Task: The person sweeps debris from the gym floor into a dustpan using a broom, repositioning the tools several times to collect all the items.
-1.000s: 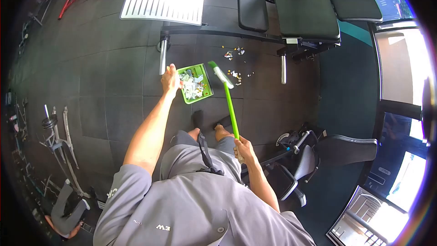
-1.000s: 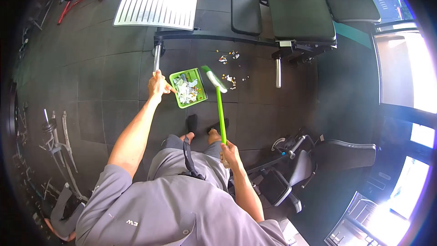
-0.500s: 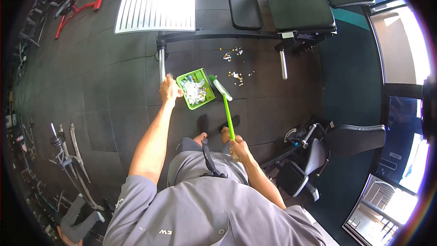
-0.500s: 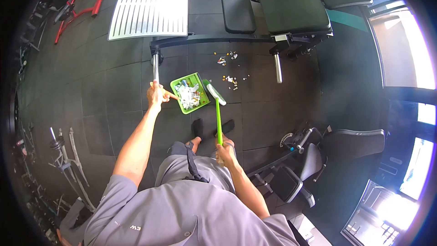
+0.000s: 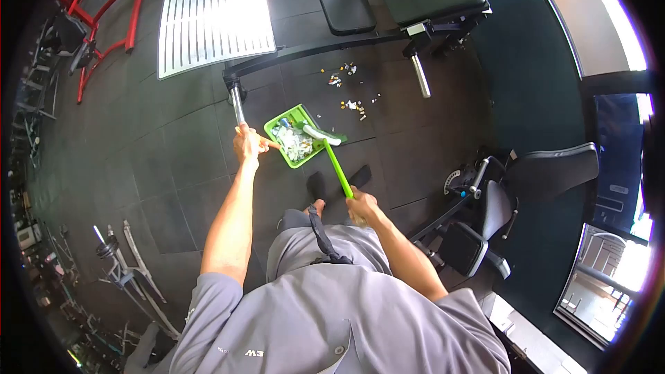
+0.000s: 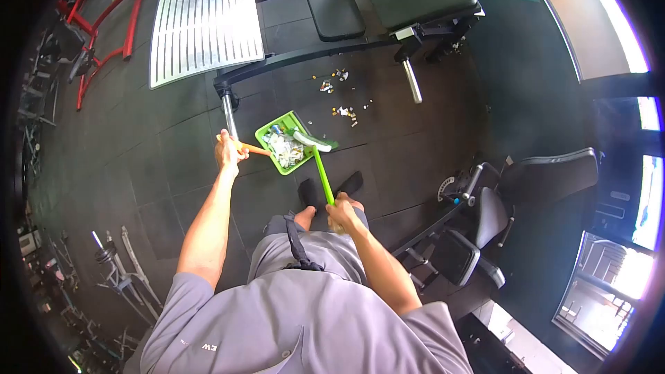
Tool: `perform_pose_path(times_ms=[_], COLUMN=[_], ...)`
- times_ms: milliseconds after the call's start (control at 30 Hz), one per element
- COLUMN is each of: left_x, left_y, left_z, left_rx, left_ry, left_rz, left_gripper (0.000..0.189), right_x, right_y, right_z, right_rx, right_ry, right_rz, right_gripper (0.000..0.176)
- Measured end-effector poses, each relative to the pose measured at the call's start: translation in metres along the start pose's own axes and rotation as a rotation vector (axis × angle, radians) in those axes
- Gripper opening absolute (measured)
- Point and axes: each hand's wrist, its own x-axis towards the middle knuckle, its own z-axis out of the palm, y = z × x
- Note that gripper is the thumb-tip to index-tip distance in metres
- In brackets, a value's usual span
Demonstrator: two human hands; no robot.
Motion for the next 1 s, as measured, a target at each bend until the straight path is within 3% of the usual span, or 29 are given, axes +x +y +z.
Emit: perform_pose_path(times_ms=[33,100,233,333,433,467,567,700,1000], left_x=[-0.001,-0.002,0.001,0.000,-0.017,-0.027,-0.057,-0.097,-0.135], left_y=[0.001,0.003,-0.009,-0.018,-0.030,-0.038,-0.051,-0.044,-0.044], left_z=[-0.001,-0.002,-0.019,-0.042,-0.072,-0.080,-0.086,-0.044,0.111], left_rx=[-0.024,-0.073,-0.187,-0.282,-0.312,-0.330,-0.368,-0.372,-0.309], left_ry=[-0.013,-0.039,-0.139,-0.162,-0.188,-0.165,-0.113,-0.071,-0.046], left_rz=[-0.009,-0.021,0.034,0.026,-0.008,-0.018,-0.022,-0.050,-0.069], left_gripper=[0.045,0.046,0.045,0.044,0.045,0.045,0.047,0.047,0.047], right_x=[-0.019,-0.074,-0.138,-0.154,-0.153,-0.152,-0.132,-0.114,0.030], right_y=[0.006,-0.007,0.000,0.031,0.092,0.108,0.145,0.128,0.122], right_z=[-0.005,-0.027,-0.072,-0.096,-0.099,-0.098,-0.103,-0.126,-0.256], right_rx=[0.080,0.232,0.532,0.595,0.512,0.432,0.009,0.251,0.249], right_ry=[0.028,-0.054,-0.037,-0.006,0.033,0.142,0.360,0.401,0.373], right_rz=[-0.046,0.180,0.333,0.298,0.295,0.347,0.189,0.263,0.169], right_gripper=[0.022,0.027,0.026,0.025,0.024,0.026,0.028,0.025,0.019])
